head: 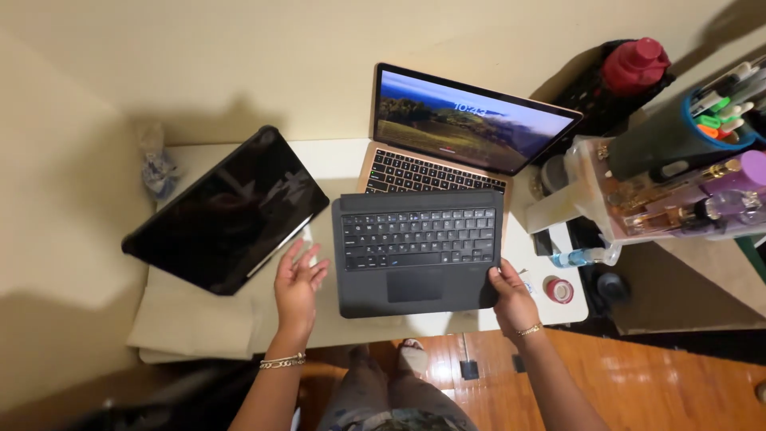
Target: The recorder cleans a white desk surface and electronics using a spray and a wipe.
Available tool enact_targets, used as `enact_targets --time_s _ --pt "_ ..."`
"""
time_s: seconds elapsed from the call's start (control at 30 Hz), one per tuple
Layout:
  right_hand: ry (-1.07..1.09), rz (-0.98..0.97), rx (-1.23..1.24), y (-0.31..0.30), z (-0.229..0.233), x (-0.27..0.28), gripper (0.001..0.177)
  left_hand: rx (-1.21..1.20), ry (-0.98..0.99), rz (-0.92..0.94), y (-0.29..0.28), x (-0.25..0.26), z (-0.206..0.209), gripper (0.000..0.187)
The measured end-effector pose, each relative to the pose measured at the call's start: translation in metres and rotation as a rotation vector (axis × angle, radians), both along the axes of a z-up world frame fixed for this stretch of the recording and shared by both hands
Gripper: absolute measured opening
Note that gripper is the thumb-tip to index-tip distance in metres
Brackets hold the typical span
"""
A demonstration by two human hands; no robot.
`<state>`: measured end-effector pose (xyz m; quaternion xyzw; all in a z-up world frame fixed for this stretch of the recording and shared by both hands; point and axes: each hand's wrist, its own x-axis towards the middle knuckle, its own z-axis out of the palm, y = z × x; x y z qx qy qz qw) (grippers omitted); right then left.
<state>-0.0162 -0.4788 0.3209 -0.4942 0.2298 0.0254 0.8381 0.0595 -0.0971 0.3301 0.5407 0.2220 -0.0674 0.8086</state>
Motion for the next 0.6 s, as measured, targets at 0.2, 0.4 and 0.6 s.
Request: enact_targets --time_s 0.2,0.4,0.6 --pt "0.054 -0.103 0.009 -0.02 -0.037 0.012 0.033 0.926 -0.516 -0.338 0.0 -0.013 -0.024 0.055" --pt "0.072 -0.225 -0.054 -0.047 -0.038 0.017 0.03 1.219 -0.572 -0.736 -0.035 -0.018 -0.013 0.053" --pt "0.121 -0.242 -0.086 -0.052 -0.054 0.013 0.032 1.166 -0.258 -0.972 0.009 0.006 -0.025 0.017"
